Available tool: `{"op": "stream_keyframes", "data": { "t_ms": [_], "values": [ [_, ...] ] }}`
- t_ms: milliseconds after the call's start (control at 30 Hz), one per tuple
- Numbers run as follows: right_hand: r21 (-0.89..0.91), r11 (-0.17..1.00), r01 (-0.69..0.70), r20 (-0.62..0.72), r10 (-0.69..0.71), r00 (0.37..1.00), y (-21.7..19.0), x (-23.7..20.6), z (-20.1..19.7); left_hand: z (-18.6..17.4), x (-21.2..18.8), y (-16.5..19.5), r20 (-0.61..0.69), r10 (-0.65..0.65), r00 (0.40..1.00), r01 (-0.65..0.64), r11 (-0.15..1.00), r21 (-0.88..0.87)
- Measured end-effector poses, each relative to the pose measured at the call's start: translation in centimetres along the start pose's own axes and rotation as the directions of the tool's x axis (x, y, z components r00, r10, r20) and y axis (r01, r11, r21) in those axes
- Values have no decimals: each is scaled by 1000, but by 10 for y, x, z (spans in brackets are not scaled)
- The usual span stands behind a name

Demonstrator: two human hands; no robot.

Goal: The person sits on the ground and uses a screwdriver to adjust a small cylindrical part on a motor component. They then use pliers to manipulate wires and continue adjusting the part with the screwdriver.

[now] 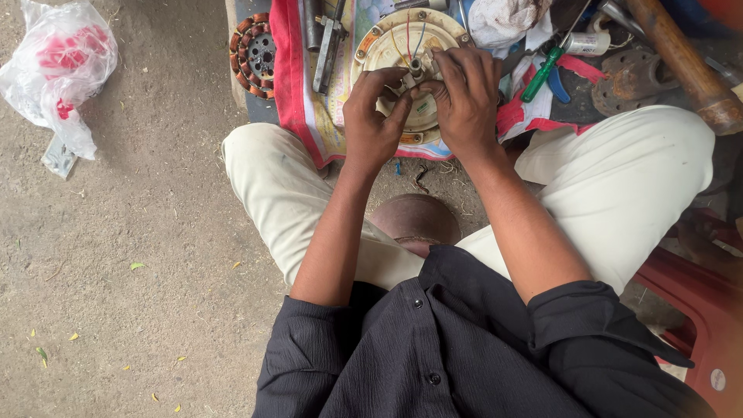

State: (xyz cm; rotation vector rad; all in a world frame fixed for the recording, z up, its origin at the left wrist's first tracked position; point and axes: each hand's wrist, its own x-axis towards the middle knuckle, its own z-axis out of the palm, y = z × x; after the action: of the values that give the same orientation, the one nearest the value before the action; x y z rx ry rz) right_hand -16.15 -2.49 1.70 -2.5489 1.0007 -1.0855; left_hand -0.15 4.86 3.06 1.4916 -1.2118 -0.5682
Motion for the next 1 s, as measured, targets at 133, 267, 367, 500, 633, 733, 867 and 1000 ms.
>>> {"op": "stream_keyframes", "data": {
  "t_ms": [133, 267, 367, 500, 633, 733, 867, 1000],
  "values": [
    [5, 1000, -26, 9, 26, 1000, 0, -1, 1, 2, 0, -3, -13, 23, 1000, -23, 999, -24],
    [17, 999, -49, 14, 49, 999, -1, 1, 0, 3, 1, -6, -8, -34, 999, 34, 998, -62],
    [30, 999, -38, 26, 37, 999, -2, 2, -2, 4, -1, -5, -18, -28, 999, 27, 999, -43],
    [165, 982, -89, 35, 85, 996, -6, 2, -6, 8, -7, 2, -56, -39, 998, 37, 999, -27],
    [305, 943, -134, 11, 138, 990, -14, -2, -10, 12, -15, 9, -68, -86, 994, 79, 991, -107],
    [325, 937, -127, -1, 135, 991, -19, -4, -15, 12, -20, 12, -46, -170, 984, 158, 968, -193],
    [509, 836, -205, 4, 236, 972, -28, -6, -28, 14, -22, 14, 112, -334, 936, 344, 795, -500],
    [546, 813, -204, 24, 228, 973, -42, -7, -45, 14, -27, 19, 204, -365, 908, 401, 621, -674]
  ]
}}
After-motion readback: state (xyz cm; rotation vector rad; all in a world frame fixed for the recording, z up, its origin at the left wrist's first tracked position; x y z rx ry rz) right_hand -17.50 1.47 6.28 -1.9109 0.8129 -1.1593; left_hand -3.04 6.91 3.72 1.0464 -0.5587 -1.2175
